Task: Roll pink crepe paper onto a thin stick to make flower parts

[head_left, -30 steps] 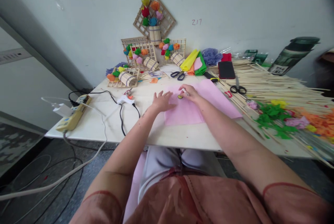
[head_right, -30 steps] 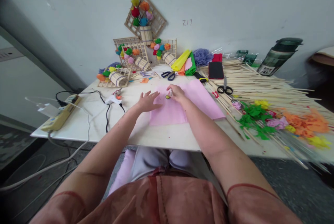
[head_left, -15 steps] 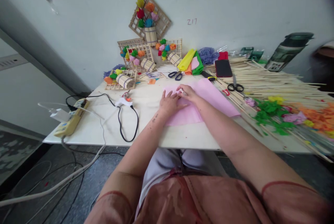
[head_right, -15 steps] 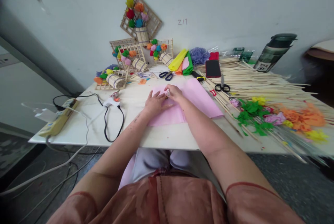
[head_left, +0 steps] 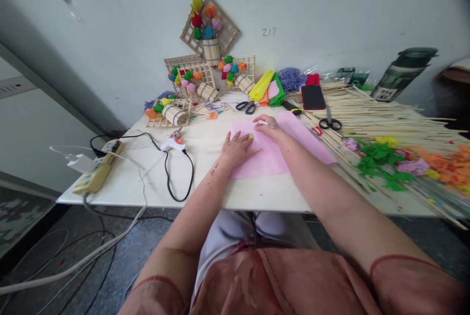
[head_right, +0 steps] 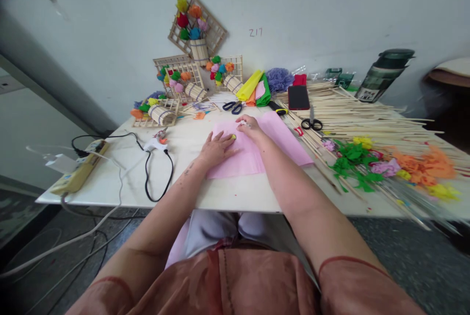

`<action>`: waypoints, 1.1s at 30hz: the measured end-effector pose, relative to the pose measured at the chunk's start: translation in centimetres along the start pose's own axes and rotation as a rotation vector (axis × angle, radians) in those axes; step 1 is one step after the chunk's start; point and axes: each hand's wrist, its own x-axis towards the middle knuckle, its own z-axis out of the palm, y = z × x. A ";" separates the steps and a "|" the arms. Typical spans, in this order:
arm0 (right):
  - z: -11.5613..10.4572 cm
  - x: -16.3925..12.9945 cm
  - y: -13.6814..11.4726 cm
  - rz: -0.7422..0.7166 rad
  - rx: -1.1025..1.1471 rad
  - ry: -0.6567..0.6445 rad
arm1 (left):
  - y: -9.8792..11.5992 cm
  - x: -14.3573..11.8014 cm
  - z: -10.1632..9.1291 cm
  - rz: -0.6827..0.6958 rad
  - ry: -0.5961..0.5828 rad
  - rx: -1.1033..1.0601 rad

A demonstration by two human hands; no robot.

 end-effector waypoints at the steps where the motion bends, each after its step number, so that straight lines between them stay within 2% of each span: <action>1: 0.0 -0.1 -0.2 -0.017 0.019 -0.027 | -0.1 0.0 0.0 -0.005 -0.013 -0.014; 6: 0.0 0.1 0.3 -0.121 0.012 -0.214 | -0.3 0.1 -0.2 -0.023 -0.059 -0.068; 10: -0.1 0.6 1.4 -0.237 -0.086 -0.288 | -0.4 0.1 -0.2 -0.025 -0.049 -0.099; 15: -0.2 0.7 1.5 -0.267 -0.175 -0.284 | -0.4 0.0 -0.2 -0.025 -0.034 -0.120; 26: 0.0 0.5 1.4 -0.268 -0.195 -0.281 | -0.5 -0.1 0.0 -0.042 -0.033 -0.151; 33: 0.2 0.7 1.5 -0.214 -0.240 -0.178 | -0.3 -0.1 0.1 -0.069 -0.026 -0.070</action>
